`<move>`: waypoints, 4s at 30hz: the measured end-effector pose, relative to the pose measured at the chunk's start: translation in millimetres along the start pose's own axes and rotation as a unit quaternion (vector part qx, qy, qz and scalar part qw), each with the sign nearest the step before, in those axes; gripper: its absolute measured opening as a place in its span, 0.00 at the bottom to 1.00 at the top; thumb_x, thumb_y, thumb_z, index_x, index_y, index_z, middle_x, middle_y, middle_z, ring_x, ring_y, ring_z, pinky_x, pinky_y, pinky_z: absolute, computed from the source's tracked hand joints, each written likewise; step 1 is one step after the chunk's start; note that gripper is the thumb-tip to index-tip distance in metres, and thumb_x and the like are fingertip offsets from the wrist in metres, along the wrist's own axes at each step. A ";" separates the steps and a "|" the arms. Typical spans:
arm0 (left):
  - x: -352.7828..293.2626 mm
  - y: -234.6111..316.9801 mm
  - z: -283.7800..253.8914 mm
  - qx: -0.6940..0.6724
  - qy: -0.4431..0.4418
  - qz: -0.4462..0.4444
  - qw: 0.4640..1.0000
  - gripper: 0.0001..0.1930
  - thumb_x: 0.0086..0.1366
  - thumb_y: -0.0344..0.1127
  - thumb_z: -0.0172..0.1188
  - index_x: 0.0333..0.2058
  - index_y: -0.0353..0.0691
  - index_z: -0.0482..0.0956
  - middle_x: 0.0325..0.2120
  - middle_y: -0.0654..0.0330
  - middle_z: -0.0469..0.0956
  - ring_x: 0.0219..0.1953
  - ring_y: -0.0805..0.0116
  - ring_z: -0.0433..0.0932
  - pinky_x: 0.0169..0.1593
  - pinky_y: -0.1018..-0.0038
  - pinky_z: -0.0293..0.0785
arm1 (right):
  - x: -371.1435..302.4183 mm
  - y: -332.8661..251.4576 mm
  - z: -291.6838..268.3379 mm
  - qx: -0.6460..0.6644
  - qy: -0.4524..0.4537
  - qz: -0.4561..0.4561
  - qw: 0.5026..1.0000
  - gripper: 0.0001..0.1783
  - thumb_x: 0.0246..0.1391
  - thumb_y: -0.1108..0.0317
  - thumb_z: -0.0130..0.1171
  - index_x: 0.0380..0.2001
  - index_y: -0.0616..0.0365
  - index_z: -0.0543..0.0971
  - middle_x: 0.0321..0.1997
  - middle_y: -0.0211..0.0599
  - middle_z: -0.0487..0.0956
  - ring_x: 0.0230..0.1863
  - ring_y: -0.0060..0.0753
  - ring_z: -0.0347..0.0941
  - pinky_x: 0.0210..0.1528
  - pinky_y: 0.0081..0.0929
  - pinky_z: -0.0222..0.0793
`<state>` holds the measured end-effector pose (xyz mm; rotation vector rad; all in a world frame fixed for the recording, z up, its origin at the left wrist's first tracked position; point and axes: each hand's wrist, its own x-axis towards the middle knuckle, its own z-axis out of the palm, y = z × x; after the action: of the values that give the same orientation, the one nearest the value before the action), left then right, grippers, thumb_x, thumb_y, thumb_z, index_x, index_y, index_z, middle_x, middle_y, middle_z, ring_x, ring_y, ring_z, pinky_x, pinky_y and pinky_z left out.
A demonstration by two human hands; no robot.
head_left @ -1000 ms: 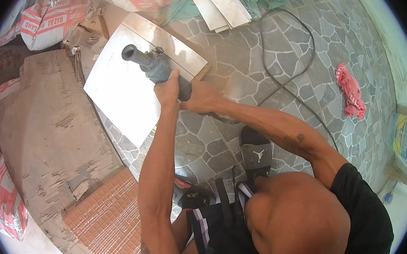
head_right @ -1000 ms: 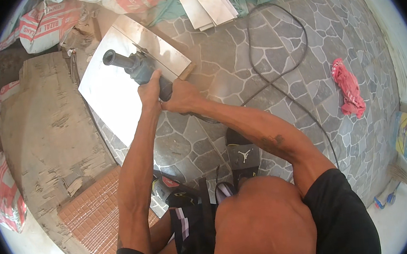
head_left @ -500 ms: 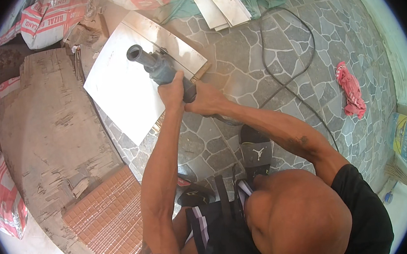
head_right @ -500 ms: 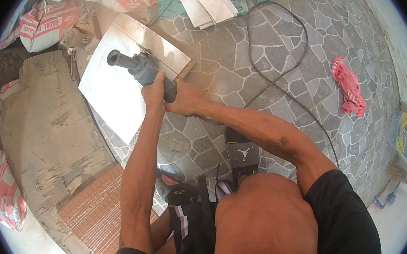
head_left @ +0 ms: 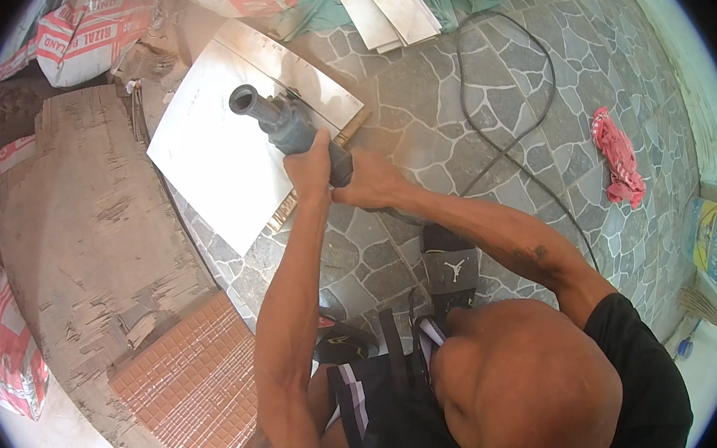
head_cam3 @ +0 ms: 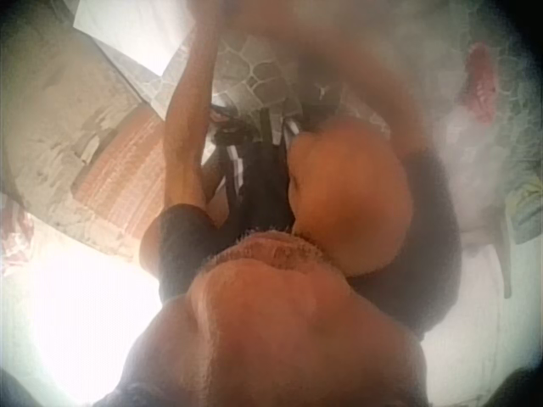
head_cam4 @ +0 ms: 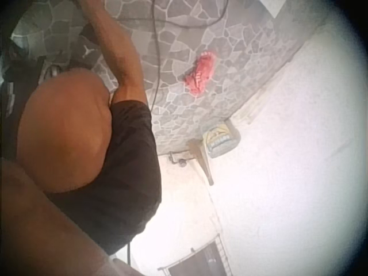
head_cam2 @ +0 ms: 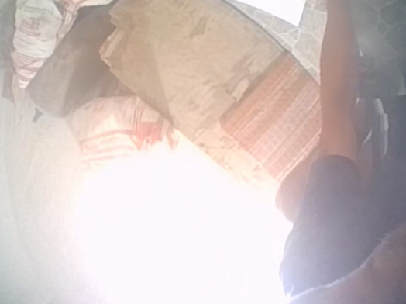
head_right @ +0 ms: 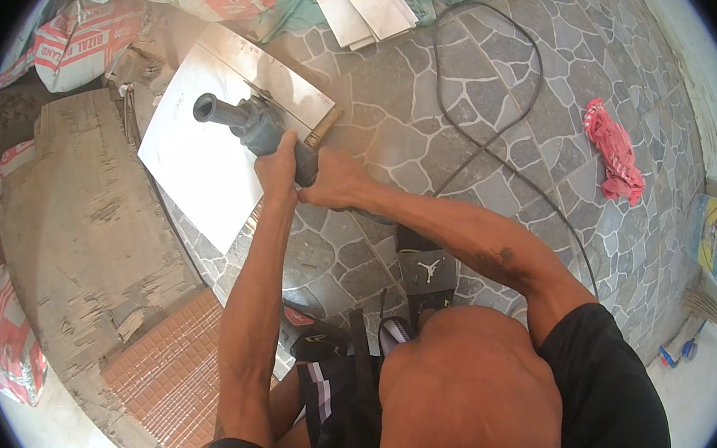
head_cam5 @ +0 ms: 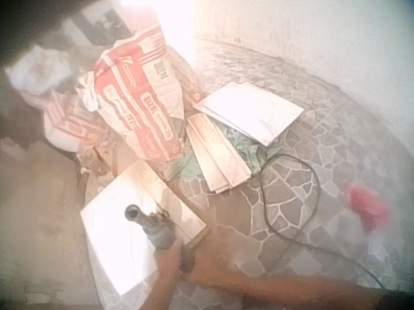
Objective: The person cuts tiles with an angle grinder, breaks off the cut pieces by hand, and stacks the tile pieces.
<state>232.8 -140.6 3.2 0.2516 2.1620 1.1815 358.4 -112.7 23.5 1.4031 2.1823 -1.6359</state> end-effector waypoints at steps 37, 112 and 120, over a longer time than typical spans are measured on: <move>-34.7 -4.5 5.8 -0.007 -0.007 -0.004 1.000 0.32 0.50 0.45 0.70 0.41 0.18 0.76 0.39 0.43 0.80 0.42 0.55 0.80 0.48 0.64 0.74 | -29.1 12.9 -3.9 0.001 0.038 -0.012 0.999 0.29 0.35 0.52 0.69 0.31 0.70 0.79 0.31 0.61 0.82 0.37 0.58 0.81 0.40 0.45 0.76; -62.8 22.8 -19.1 -0.209 -0.100 0.004 0.973 0.23 0.59 0.35 0.69 0.49 0.29 0.73 0.40 0.55 0.78 0.41 0.68 0.77 0.46 0.71 0.74 | -53.8 -15.0 -38.6 0.056 -0.035 -0.036 0.997 0.34 0.34 0.58 0.69 0.43 0.73 0.75 0.37 0.59 0.81 0.40 0.53 0.80 0.44 0.39 0.74; -80.1 24.9 1.5 -0.097 -0.110 0.052 0.988 0.20 0.62 0.42 0.65 0.44 0.31 0.76 0.38 0.58 0.77 0.40 0.69 0.75 0.47 0.71 0.71 | -63.8 9.4 -34.9 0.057 0.014 -0.013 0.998 0.37 0.32 0.55 0.71 0.42 0.74 0.73 0.38 0.62 0.80 0.42 0.57 0.80 0.45 0.44 0.74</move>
<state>291.9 -161.5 58.9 0.3929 1.8490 1.3470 417.0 -123.9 66.1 1.4399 2.1617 -1.7853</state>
